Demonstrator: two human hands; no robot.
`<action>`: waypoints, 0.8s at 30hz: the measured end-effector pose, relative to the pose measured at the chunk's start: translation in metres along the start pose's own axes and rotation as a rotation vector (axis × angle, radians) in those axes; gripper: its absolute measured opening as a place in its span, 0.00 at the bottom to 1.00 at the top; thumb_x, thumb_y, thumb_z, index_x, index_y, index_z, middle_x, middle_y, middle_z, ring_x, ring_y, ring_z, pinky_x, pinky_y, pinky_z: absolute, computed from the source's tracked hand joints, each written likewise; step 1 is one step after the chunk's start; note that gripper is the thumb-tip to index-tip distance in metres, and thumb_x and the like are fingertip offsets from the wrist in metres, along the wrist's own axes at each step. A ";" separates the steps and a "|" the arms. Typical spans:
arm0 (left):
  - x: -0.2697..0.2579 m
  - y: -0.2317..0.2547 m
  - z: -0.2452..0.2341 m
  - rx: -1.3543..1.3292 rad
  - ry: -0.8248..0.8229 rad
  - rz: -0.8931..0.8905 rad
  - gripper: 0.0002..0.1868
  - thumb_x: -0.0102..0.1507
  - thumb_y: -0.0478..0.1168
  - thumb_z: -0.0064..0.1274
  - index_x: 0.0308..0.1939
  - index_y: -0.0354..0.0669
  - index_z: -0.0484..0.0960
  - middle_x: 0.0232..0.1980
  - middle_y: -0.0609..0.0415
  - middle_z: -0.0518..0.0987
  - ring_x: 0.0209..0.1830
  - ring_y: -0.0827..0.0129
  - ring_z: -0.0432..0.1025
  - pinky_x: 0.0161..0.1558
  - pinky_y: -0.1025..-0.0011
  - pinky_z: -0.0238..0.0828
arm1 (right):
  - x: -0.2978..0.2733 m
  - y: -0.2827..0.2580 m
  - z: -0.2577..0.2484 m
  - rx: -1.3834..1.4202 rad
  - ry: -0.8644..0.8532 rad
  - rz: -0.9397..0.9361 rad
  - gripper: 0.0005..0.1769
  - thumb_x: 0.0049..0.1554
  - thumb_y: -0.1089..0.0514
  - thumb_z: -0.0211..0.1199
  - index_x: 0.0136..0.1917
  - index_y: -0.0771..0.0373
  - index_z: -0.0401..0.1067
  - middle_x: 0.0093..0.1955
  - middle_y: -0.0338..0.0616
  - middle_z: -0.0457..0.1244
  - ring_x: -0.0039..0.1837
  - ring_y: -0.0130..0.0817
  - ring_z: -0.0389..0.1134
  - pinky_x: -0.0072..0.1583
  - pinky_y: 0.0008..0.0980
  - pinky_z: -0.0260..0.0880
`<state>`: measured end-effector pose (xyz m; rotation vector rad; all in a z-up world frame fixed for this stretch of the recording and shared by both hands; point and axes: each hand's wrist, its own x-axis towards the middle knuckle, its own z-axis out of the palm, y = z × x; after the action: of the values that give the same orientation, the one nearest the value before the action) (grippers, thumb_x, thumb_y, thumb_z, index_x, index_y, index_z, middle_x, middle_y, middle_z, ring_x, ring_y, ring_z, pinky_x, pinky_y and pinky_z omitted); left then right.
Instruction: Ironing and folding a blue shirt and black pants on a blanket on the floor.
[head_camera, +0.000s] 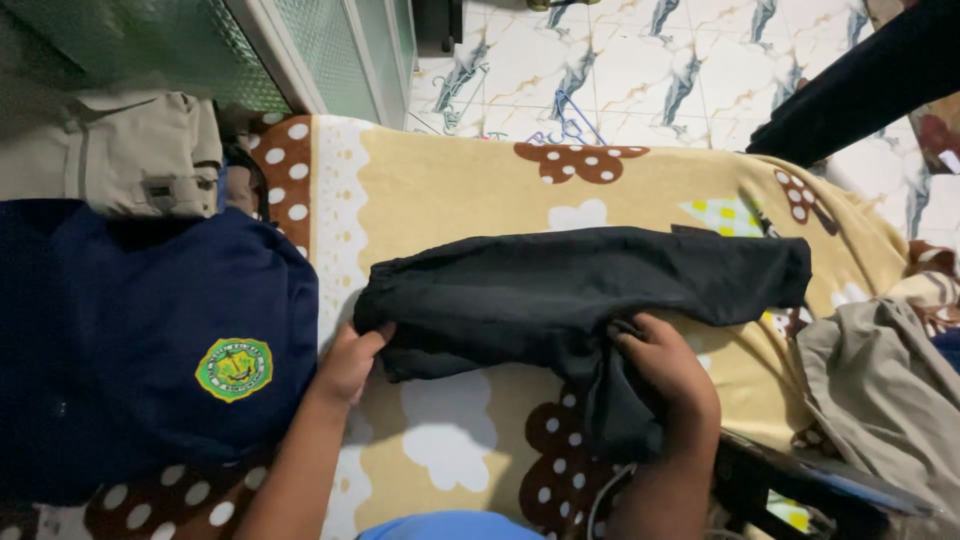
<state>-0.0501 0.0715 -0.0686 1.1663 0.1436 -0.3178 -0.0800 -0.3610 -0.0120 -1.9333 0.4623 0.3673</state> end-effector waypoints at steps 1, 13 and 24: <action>0.003 -0.011 -0.011 0.002 0.001 -0.007 0.20 0.62 0.36 0.54 0.59 0.38 0.80 0.56 0.56 0.83 0.55 0.71 0.76 0.57 0.70 0.71 | -0.005 0.001 -0.003 0.002 -0.002 0.007 0.18 0.58 0.59 0.63 0.59 0.72 0.75 0.51 0.49 0.70 0.52 0.34 0.66 0.56 0.35 0.68; -0.035 -0.022 -0.011 0.255 0.104 0.037 0.26 0.61 0.31 0.58 0.64 0.36 0.75 0.57 0.54 0.80 0.55 0.69 0.73 0.59 0.71 0.68 | -0.069 0.021 0.001 -0.721 0.018 -0.504 0.26 0.39 0.52 0.76 0.52 0.60 0.76 0.49 0.50 0.70 0.56 0.52 0.69 0.57 0.40 0.68; -0.051 -0.026 -0.021 1.107 0.264 0.307 0.43 0.55 0.38 0.64 0.69 0.27 0.62 0.66 0.25 0.68 0.66 0.37 0.63 0.64 0.53 0.59 | -0.076 -0.012 0.000 -0.595 0.333 -0.083 0.22 0.55 0.48 0.69 0.58 0.63 0.76 0.53 0.57 0.68 0.54 0.53 0.71 0.57 0.44 0.69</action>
<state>-0.1055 0.0902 -0.0852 2.2976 0.0021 0.0695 -0.1403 -0.3451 0.0323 -2.6042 0.5234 0.1300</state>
